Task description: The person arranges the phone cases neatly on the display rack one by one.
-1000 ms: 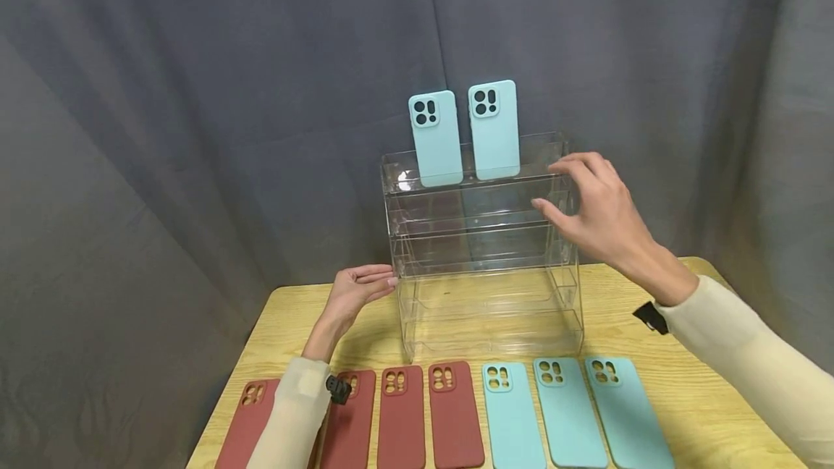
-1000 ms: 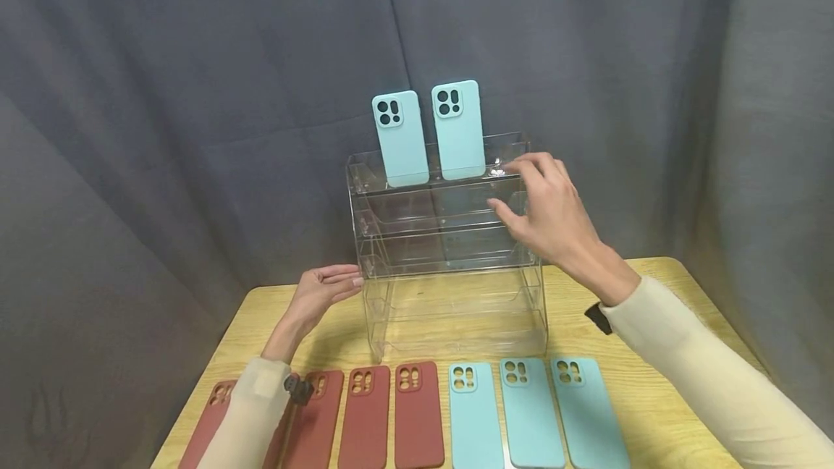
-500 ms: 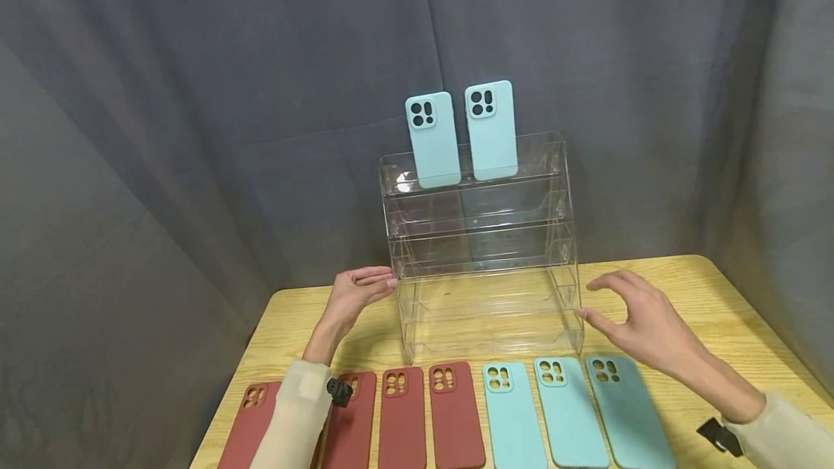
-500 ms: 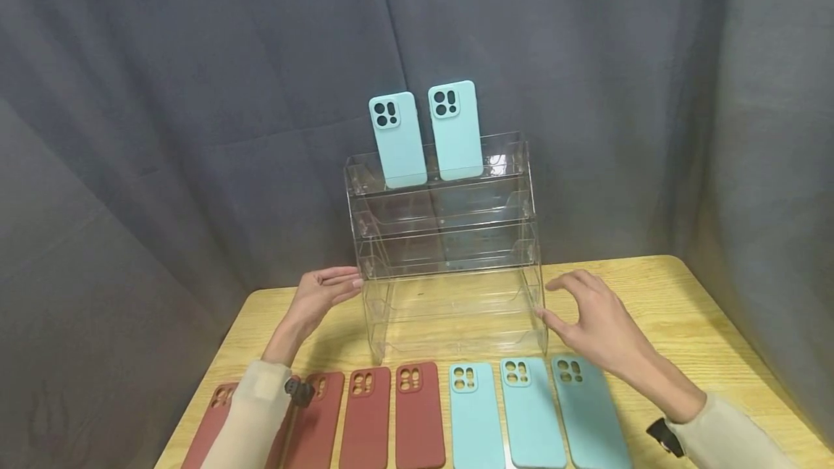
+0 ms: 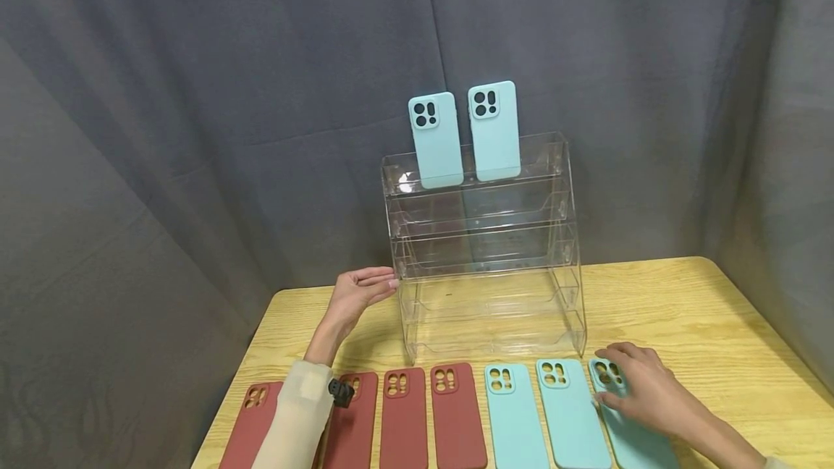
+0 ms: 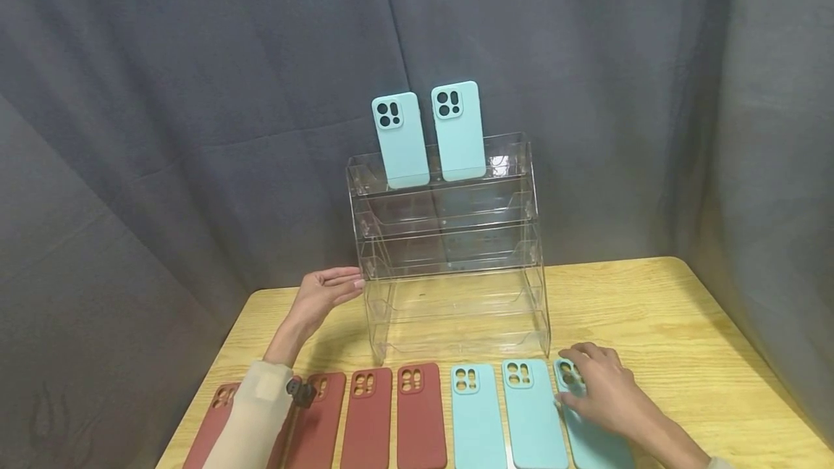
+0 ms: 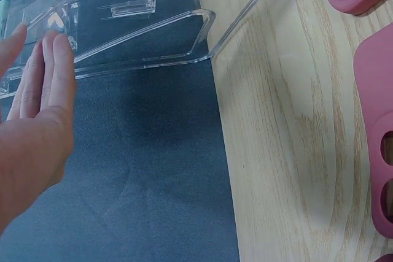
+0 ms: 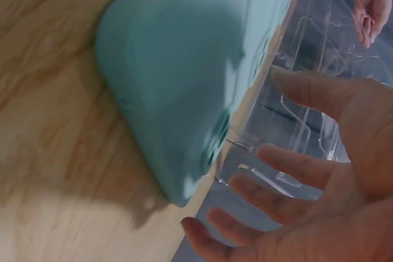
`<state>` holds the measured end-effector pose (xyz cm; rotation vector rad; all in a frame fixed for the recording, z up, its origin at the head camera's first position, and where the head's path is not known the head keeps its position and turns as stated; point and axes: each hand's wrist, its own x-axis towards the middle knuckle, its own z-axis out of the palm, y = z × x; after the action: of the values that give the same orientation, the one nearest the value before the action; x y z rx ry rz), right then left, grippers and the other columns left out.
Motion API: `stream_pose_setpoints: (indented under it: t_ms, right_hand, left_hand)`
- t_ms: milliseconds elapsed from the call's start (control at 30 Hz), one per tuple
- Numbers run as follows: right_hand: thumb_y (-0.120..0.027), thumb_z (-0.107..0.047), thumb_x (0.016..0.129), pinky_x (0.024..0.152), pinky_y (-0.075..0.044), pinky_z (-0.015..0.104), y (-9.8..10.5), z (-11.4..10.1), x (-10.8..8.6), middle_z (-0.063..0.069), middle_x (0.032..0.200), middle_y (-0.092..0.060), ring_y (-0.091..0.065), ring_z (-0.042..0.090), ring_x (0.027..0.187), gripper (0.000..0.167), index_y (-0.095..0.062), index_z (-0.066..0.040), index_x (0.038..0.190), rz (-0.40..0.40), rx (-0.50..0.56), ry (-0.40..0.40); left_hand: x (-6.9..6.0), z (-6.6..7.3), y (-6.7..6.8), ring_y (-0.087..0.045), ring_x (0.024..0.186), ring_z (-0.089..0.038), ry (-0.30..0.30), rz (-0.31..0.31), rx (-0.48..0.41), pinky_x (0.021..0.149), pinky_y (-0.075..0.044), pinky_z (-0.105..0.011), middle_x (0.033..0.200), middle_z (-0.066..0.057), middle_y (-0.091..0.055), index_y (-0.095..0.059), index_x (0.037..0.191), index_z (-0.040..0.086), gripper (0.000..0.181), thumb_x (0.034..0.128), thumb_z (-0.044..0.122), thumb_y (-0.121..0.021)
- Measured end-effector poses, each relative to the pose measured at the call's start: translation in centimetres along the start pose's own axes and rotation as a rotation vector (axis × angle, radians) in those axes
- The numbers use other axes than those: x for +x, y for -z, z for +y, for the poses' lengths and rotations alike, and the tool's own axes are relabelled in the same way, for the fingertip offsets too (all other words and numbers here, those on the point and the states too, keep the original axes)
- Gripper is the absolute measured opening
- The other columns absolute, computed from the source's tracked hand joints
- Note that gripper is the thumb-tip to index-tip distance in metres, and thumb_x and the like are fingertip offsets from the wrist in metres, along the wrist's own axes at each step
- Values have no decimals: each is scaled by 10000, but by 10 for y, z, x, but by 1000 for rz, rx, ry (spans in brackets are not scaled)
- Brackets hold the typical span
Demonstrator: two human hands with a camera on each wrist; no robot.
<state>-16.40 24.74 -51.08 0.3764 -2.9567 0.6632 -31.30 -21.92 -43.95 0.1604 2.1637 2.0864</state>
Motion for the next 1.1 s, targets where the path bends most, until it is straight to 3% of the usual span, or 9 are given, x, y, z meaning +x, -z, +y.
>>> stream_pose_setpoints:
  t_ms: [167,433,533,833,967,1100]
  right_hand:
    - [-939,-329,761,768,-509,833,-4,4,1,336,1395,-579,-497,667,1218,748,-641,-6,1366,-94,-13,-44]
    - [-918,-409,785,739,-541,754,-5,8,1,340,1437,-545,-509,652,1207,823,-596,17,1411,-176,13,-44]
    - [-920,-401,782,753,-542,764,-3,9,3,321,1447,-549,-527,621,1210,833,-589,20,1421,-195,22,-52]
    - [-905,-384,805,741,-488,839,-3,8,3,340,1450,-539,-499,693,1207,815,-575,13,1436,-245,-5,-73]
    - [-896,-291,795,764,-447,895,-2,5,8,351,1477,-521,-449,734,1252,807,-554,33,1451,-243,-17,-73]
    - [-896,-303,790,787,-380,958,-4,4,8,363,1493,-505,-383,765,1309,830,-546,53,1453,-245,-16,-75]
  left_hand:
    - [1,-1,0,-766,1141,-287,-4,1,-5,1047,-603,-412,1279,-226,-740,-661,1345,-66,435,935,22,-778]
    - [1,1,-1,-793,1011,-146,6,-11,-18,1101,-553,-482,1240,-174,-766,-655,1352,-69,437,937,8,-769]
    - [0,1,-1,-792,1010,-142,7,-2,-16,1093,-561,-474,1241,-177,-765,-655,1353,-67,440,937,12,-771]
    - [-1,-2,1,-786,1077,-210,14,5,-10,1036,-612,-392,1244,-171,-765,-658,1356,-56,447,936,34,-782]
    - [-1,-2,2,-791,1039,-173,1,9,-23,1012,-625,-363,1254,-182,-758,-662,1346,-56,426,940,18,-769]
    - [0,-2,1,-789,1027,-149,6,0,-24,994,-632,-331,1293,-218,-734,-649,1357,-67,433,948,20,-762]
